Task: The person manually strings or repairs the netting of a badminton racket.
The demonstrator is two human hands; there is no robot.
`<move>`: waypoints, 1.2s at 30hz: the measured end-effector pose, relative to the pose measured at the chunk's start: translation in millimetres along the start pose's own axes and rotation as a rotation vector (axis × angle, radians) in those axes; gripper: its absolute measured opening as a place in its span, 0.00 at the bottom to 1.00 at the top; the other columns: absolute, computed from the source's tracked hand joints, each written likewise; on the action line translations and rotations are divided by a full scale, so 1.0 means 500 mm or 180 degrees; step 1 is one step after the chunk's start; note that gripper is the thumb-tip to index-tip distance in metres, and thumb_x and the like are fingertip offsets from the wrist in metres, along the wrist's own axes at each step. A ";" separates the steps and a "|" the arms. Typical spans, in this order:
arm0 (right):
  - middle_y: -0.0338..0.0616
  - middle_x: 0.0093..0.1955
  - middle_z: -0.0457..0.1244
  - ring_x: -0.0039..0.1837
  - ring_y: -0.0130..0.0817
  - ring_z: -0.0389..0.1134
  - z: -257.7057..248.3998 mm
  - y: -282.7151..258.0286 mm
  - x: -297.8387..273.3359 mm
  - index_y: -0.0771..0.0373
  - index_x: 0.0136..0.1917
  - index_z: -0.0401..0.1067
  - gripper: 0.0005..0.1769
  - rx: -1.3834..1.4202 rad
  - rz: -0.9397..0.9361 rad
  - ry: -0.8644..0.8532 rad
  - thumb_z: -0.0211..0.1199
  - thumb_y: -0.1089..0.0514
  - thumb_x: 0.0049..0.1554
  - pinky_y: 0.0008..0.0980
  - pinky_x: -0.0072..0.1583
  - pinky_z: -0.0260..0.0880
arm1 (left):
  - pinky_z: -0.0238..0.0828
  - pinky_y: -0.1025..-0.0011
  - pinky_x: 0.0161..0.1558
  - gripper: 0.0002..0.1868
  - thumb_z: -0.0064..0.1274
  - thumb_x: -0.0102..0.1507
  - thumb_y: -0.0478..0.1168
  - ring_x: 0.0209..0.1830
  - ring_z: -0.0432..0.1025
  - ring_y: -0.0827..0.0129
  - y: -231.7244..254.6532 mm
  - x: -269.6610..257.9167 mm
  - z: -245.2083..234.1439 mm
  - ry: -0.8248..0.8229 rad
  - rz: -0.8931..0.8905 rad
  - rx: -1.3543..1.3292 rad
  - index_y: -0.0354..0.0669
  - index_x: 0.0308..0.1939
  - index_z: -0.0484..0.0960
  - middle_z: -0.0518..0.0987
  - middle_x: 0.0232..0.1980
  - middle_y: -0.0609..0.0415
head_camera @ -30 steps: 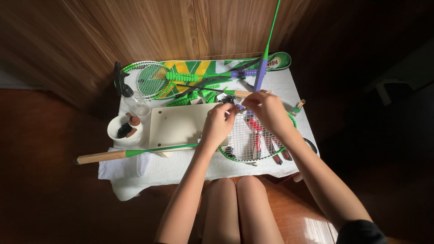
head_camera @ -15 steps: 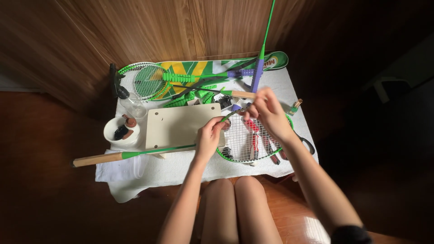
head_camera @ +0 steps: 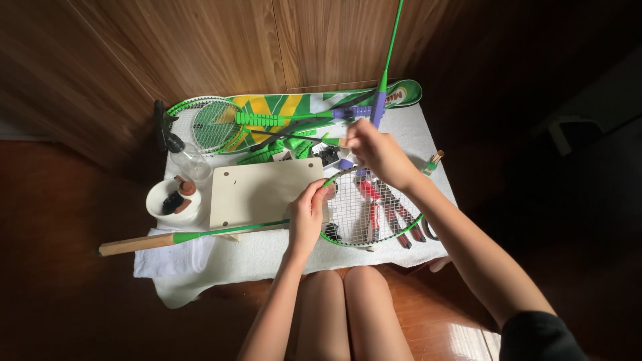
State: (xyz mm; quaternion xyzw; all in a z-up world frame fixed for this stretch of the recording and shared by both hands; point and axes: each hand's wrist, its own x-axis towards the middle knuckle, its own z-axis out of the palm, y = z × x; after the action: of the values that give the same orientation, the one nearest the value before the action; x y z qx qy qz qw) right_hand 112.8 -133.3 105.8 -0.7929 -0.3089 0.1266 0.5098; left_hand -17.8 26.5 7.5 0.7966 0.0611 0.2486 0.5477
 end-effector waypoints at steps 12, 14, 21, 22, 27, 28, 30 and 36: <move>0.48 0.53 0.67 0.56 0.37 0.66 0.131 0.151 -0.337 0.68 0.53 0.72 0.21 0.0745 0.0314 0.1069 0.42 0.53 0.75 0.36 0.63 0.66 | 0.73 0.63 0.55 0.10 0.54 0.68 0.32 0.54 0.77 0.57 -0.079 -0.159 -0.200 0.0851 0.0536 0.1022 0.41 0.53 0.81 0.83 0.52 0.48; 0.48 0.51 0.67 0.53 0.35 0.68 0.234 0.161 -0.364 0.68 0.55 0.73 0.19 0.1274 0.0868 0.0719 0.46 0.53 0.71 0.33 0.59 0.68 | 0.72 0.63 0.58 0.10 0.55 0.67 0.33 0.54 0.76 0.56 -0.068 -0.165 -0.200 0.0855 0.0547 0.1090 0.42 0.53 0.81 0.83 0.52 0.49; 0.51 0.65 0.62 0.51 0.35 0.69 0.511 0.133 -0.314 0.64 0.76 0.55 0.34 0.0526 0.0698 0.1035 0.64 0.60 0.60 0.29 0.50 0.73 | 0.52 0.44 0.68 0.24 0.51 0.66 0.36 0.63 0.74 0.51 -0.042 -0.099 -0.194 -0.0016 0.1277 0.2025 0.49 0.68 0.78 0.80 0.64 0.51; 0.51 0.65 0.62 0.51 0.35 0.69 0.522 0.145 -0.298 0.64 0.76 0.55 0.34 0.0526 0.0695 0.1037 0.64 0.60 0.60 0.29 0.50 0.73 | 0.52 0.44 0.68 0.24 0.51 0.66 0.36 0.63 0.74 0.51 -0.048 -0.095 -0.195 -0.0015 0.1280 0.2025 0.49 0.68 0.78 0.80 0.64 0.51; 0.66 0.73 0.51 0.68 0.53 0.58 0.574 0.242 -0.211 0.71 0.79 0.45 0.49 0.0104 0.0189 0.1916 0.70 0.56 0.55 0.44 0.61 0.66 | 0.54 0.46 0.61 0.21 0.54 0.65 0.48 0.51 0.77 0.60 -0.045 -0.063 -0.196 -0.0845 0.0499 0.2035 0.63 0.64 0.79 0.84 0.52 0.57; 0.66 0.73 0.51 0.68 0.53 0.58 0.579 0.243 -0.203 0.71 0.79 0.45 0.49 0.0118 0.0183 0.1936 0.70 0.56 0.55 0.44 0.61 0.66 | 0.54 0.46 0.61 0.21 0.54 0.65 0.48 0.51 0.77 0.60 -0.043 -0.060 -0.200 -0.0852 0.0520 0.2048 0.63 0.64 0.79 0.84 0.52 0.57; 0.74 0.74 0.44 0.75 0.66 0.46 0.590 0.249 -0.198 0.74 0.77 0.47 0.53 -0.0567 0.0045 0.2391 0.77 0.53 0.52 0.55 0.69 0.53 | 0.55 0.49 0.57 0.20 0.55 0.65 0.52 0.48 0.78 0.62 -0.043 -0.065 -0.203 -0.0949 0.0323 0.2089 0.67 0.62 0.80 0.85 0.49 0.59; 0.62 0.69 0.57 0.69 0.55 0.59 0.542 0.194 -0.186 0.70 0.71 0.59 0.42 0.0174 -0.0274 0.2221 0.75 0.53 0.52 0.48 0.69 0.59 | 0.53 0.49 0.53 0.18 0.56 0.63 0.50 0.45 0.79 0.63 -0.062 -0.060 -0.189 -0.0671 0.0685 0.2104 0.65 0.57 0.83 0.86 0.47 0.63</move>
State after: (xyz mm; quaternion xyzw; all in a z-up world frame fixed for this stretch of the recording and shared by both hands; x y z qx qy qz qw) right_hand -64.1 -21.2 -112.3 -0.7607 -0.1458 -0.1652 0.6106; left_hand -82.1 107.2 -3.9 0.9537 -0.0029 0.1882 0.2346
